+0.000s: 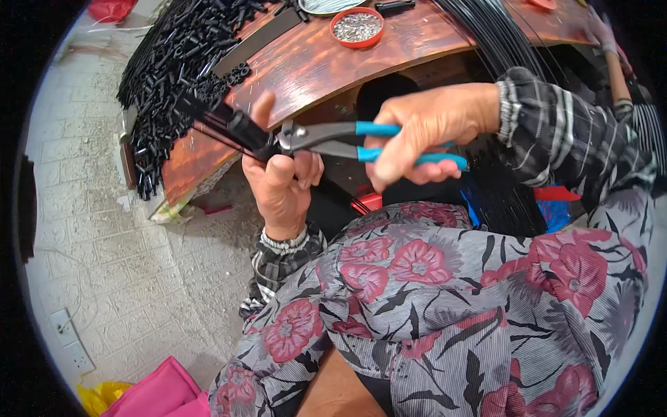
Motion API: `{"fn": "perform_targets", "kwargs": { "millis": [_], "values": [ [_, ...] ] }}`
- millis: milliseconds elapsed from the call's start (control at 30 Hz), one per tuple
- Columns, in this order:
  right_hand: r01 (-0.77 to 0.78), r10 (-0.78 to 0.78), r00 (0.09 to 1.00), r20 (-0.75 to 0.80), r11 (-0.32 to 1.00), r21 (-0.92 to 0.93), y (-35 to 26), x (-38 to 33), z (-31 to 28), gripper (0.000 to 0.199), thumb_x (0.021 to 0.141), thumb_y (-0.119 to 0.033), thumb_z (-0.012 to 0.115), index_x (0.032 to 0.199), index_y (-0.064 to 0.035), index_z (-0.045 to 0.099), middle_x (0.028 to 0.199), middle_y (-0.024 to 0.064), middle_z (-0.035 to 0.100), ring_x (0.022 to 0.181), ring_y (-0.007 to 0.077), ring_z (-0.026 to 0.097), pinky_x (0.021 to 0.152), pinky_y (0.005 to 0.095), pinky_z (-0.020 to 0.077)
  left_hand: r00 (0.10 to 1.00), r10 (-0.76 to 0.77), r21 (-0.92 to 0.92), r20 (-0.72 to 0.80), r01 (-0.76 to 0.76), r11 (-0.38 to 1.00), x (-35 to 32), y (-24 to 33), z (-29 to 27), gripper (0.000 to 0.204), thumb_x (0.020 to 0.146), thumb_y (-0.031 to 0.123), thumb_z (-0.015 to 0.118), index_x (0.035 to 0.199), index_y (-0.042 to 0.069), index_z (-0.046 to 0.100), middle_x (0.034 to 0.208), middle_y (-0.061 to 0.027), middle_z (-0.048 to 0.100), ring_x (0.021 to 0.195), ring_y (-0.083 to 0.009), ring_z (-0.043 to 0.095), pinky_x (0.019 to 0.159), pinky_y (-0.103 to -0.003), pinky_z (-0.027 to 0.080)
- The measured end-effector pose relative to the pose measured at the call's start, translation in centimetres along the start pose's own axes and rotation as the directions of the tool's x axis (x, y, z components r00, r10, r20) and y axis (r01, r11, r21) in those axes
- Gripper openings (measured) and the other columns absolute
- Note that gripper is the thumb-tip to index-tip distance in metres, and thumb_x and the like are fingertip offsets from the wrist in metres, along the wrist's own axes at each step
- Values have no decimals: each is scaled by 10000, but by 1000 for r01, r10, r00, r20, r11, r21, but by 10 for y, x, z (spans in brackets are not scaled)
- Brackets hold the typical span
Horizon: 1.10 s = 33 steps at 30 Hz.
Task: Assembling plastic connector components and bundles of wires at a workbench.
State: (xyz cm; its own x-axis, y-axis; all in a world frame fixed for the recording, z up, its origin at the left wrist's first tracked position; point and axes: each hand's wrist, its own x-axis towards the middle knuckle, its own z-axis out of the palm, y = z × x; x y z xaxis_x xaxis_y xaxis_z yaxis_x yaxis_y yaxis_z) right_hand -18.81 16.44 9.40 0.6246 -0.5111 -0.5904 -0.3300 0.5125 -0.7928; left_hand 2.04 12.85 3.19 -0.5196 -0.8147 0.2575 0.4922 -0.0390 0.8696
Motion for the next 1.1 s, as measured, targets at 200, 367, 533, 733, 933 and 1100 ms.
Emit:
{"fn": "perform_targets", "kwargs": {
  "millis": [200, 367, 533, 733, 933, 1100],
  "values": [
    [-104, -752, 589, -297, 293, -950, 8, -14, 13, 373, 620, -61, 529, 984, 7, 481, 755, 157, 455, 735, 314, 486, 649, 356, 392, 996, -78, -7, -40, 77, 997, 3, 2, 5, 500, 778, 233, 639, 1139, -36, 422, 461, 24, 337, 368, -72, 300, 360, -227, 267],
    [185, -619, 741, -261, 561, -807, -4, -13, 1, 210, 731, -141, 575, 860, 22, 549, 573, 93, 486, 501, 190, 519, 440, 296, 394, 1000, -14, 23, -15, 14, 1000, 4, -2, -2, 565, 756, 286, 661, 1150, -38, 418, 462, 31, 338, 373, -72, 323, 363, -224, 273],
    [39, -55, 997, -58, 966, -254, -7, -13, -3, 448, 741, -293, 625, 969, 78, 521, 559, 60, 513, 452, 148, 516, 410, 254, 407, 991, -123, -130, -45, 116, 985, -2, 1, 5, 537, 671, 154, 723, 1111, -49, 492, 545, 27, 448, 405, -34, 368, 366, -185, 260],
    [-284, -922, 386, 26, -145, -948, 0, -16, 3, 320, 809, -247, 539, 974, 25, 503, 587, 109, 488, 545, 290, 514, 520, 329, 396, 995, -98, -1, -28, 98, 995, 5, 4, 1, 596, 744, 299, 674, 1163, -33, 410, 464, 27, 340, 372, -72, 312, 360, -227, 267],
    [-56, 46, 998, -52, 977, -207, -11, -10, -4, 287, 627, -140, 692, 807, 22, 538, 510, 80, 501, 498, 139, 564, 439, 276, 407, 994, -98, -31, 55, 99, 995, 3, -2, -2, 607, 739, 285, 680, 1174, -34, 400, 461, 38, 322, 364, -71, 297, 360, -226, 255],
    [-232, -844, 481, -239, 141, -962, 13, -9, 0, 223, 596, -102, 652, 696, -3, 479, 511, 62, 504, 457, 161, 528, 430, 276, 395, 996, -84, 25, 6, 84, 996, 9, -6, 8, 554, 779, 280, 638, 1167, -35, 399, 460, 33, 311, 364, -71, 293, 360, -226, 253]
  ]
}}
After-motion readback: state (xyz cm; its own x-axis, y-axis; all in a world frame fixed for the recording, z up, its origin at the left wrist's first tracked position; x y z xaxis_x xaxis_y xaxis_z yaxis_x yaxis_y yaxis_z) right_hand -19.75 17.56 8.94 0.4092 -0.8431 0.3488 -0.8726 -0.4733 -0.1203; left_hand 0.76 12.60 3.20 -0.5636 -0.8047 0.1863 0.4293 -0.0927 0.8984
